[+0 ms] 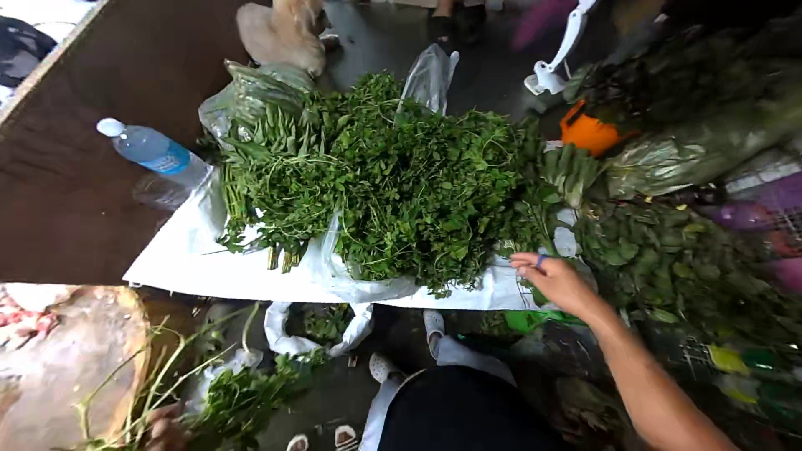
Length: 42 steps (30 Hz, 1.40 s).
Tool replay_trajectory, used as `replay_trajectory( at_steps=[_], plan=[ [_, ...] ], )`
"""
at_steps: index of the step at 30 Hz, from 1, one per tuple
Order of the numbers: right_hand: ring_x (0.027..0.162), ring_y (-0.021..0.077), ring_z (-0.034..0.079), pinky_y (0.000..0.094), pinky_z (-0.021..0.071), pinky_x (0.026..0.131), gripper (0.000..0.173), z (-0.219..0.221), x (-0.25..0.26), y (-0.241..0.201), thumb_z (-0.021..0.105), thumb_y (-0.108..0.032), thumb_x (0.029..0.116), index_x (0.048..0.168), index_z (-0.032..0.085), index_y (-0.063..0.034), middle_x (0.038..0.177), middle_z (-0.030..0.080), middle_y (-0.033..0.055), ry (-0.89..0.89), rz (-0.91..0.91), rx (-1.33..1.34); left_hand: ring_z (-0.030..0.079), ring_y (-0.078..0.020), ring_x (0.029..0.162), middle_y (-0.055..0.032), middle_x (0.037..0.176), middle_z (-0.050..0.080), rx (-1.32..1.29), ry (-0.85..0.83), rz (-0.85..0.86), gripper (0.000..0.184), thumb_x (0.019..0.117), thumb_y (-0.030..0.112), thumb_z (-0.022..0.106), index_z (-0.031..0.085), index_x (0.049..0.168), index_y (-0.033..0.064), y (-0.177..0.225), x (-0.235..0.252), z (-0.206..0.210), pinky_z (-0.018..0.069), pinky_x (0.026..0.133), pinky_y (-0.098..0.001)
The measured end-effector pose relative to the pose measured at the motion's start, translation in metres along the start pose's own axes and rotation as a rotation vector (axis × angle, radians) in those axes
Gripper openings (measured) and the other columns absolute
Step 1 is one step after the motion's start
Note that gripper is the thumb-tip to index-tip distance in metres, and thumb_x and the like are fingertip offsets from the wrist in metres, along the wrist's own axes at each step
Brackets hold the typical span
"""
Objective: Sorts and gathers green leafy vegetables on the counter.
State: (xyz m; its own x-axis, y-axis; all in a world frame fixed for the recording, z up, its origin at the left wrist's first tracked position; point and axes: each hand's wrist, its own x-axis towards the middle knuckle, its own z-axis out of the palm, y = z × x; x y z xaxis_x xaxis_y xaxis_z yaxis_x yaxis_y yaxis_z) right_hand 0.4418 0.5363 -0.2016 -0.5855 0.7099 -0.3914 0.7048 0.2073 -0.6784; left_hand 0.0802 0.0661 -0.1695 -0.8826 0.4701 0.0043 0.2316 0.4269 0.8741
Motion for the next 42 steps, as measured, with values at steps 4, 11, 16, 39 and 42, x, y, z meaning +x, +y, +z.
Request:
replay_trajectory(
  at_steps=[4, 11, 16, 39, 42],
  plan=[
    [0.102, 0.013, 0.071, 0.0331, 0.0569, 0.094, 0.029, -0.004, 0.032, -0.026, 0.05, -0.014, 0.1038, 0.117, 0.074, -0.006, 0.113, 0.074, 0.0084, 0.068, -0.326, -0.031, 0.063, -0.0026, 0.059, 0.0125, 0.071, 0.066, -0.253, 0.354, -0.108, 0.013, 0.1042, 0.013, 0.049, 0.062, 0.105, 0.0097, 0.014, -0.014, 0.026, 0.0561, 0.057, -0.0219],
    [0.111, 0.0236, 0.07, 0.0452, 0.0558, 0.098, 0.031, -0.01, 0.123, -0.092, 0.047, 0.002, 0.0949, 0.106, 0.076, -0.0032, 0.116, 0.074, 0.0125, 0.082, -0.742, -0.202, 0.059, -0.0039, 0.05, 0.0113, 0.057, 0.059, -0.503, 0.424, -0.205, 0.029, 0.106, 0.02, 0.042, 0.069, 0.095, 0.0151, 0.04, -0.053, 0.086, 0.0575, 0.057, -0.0237],
    [0.126, 0.0485, 0.056, 0.0671, 0.0382, 0.109, 0.028, -0.017, 0.193, -0.088, 0.06, -0.003, 0.0952, 0.121, 0.069, 0.0034, 0.128, 0.064, 0.028, -0.444, -0.39, -0.945, 0.055, -0.0047, 0.047, 0.01, 0.054, 0.054, -0.606, 0.465, -0.274, 0.026, 0.1039, 0.017, 0.046, 0.069, 0.092, 0.0129, 0.031, -0.07, 0.113, 0.0562, 0.056, -0.0246],
    [0.07, 0.0107, 0.065, 0.0314, 0.0593, 0.07, 0.027, -0.025, 0.192, -0.321, 0.066, -0.018, 0.0991, 0.121, 0.061, -0.0037, 0.093, 0.068, 0.0036, -0.001, -0.681, 0.244, 0.054, -0.0051, 0.049, 0.0017, 0.064, 0.064, -0.674, 0.419, -0.38, 0.016, 0.0965, 0.013, 0.058, 0.072, 0.093, 0.006, 0.02, -0.059, 0.163, 0.0477, 0.048, -0.0206],
    [0.069, 0.0095, 0.066, 0.0293, 0.0602, 0.068, 0.026, -0.04, 0.183, -0.347, 0.071, -0.013, 0.0958, 0.118, 0.065, -0.0008, 0.09, 0.07, 0.0038, 0.051, -0.768, 0.216, 0.054, -0.0045, 0.049, 0.0037, 0.064, 0.063, -0.658, 0.374, -0.354, 0.016, 0.0966, 0.015, 0.058, 0.072, 0.093, 0.0078, 0.023, -0.05, 0.164, 0.0474, 0.048, -0.0202]
  ],
)
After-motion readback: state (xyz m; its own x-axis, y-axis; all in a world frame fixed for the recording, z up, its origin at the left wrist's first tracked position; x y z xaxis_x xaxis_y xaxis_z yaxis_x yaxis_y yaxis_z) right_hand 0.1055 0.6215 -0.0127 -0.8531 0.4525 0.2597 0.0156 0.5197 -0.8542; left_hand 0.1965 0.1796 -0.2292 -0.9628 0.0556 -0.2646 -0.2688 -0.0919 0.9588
